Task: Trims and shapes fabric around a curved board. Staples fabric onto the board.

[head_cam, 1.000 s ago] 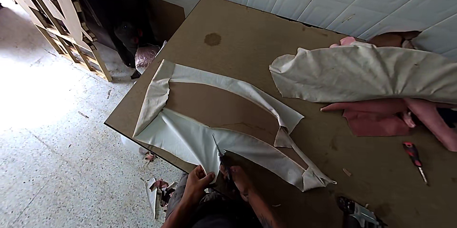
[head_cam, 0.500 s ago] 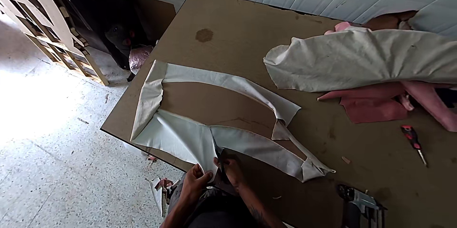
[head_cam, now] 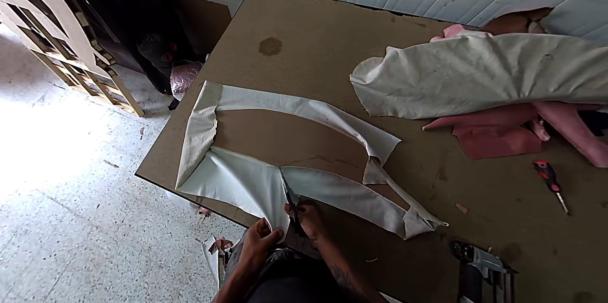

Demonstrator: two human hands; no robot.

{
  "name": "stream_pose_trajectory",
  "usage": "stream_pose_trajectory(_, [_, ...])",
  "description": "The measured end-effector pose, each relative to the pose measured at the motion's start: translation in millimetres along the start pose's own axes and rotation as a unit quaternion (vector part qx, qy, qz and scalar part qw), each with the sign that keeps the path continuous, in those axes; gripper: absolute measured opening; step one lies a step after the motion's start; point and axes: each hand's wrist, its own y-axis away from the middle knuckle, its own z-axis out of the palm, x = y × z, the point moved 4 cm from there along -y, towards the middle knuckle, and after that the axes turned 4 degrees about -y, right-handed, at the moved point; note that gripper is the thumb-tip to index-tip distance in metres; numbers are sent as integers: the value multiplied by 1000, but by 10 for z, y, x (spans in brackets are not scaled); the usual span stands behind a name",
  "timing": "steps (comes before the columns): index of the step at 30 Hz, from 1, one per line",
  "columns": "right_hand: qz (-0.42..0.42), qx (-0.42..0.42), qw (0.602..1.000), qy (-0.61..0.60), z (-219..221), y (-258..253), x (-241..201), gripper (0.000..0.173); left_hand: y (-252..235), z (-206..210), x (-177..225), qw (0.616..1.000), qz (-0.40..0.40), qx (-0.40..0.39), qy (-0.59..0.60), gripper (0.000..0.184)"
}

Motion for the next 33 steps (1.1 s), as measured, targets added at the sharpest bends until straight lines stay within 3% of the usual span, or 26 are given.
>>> stream_pose_trajectory(6, [-16, -3, 1000, 5, 33, -16, -15, 54, 14, -54, -22, 1000, 0, 2, -18, 34])
stream_pose_trajectory(14, [2, -33, 999, -10, 15, 50, -43, 54, -26, -396, -257, 991, -4, 7, -135, 30])
stream_pose_trajectory(25, [-1, -29, 999, 27, -54, 33, -70, 58, -58, -373, -209, 971, 14, 1, -241, 27])
stream_pose_trajectory(28, [-2, -51, 998, 40, -88, 43, -38, 58, -113, -509, -221, 925, 16, 5, -379, 19])
stream_pose_trajectory(30, [-3, -79, 996, 49, -153, 118, -10, 60, -145, -548, -110, 856, 11, 18, -516, 17])
stream_pose_trajectory(33, [-10, -96, 990, 102, -415, 416, 172, 69, -149, -393, 253, 746, 59, 78, -659, 33])
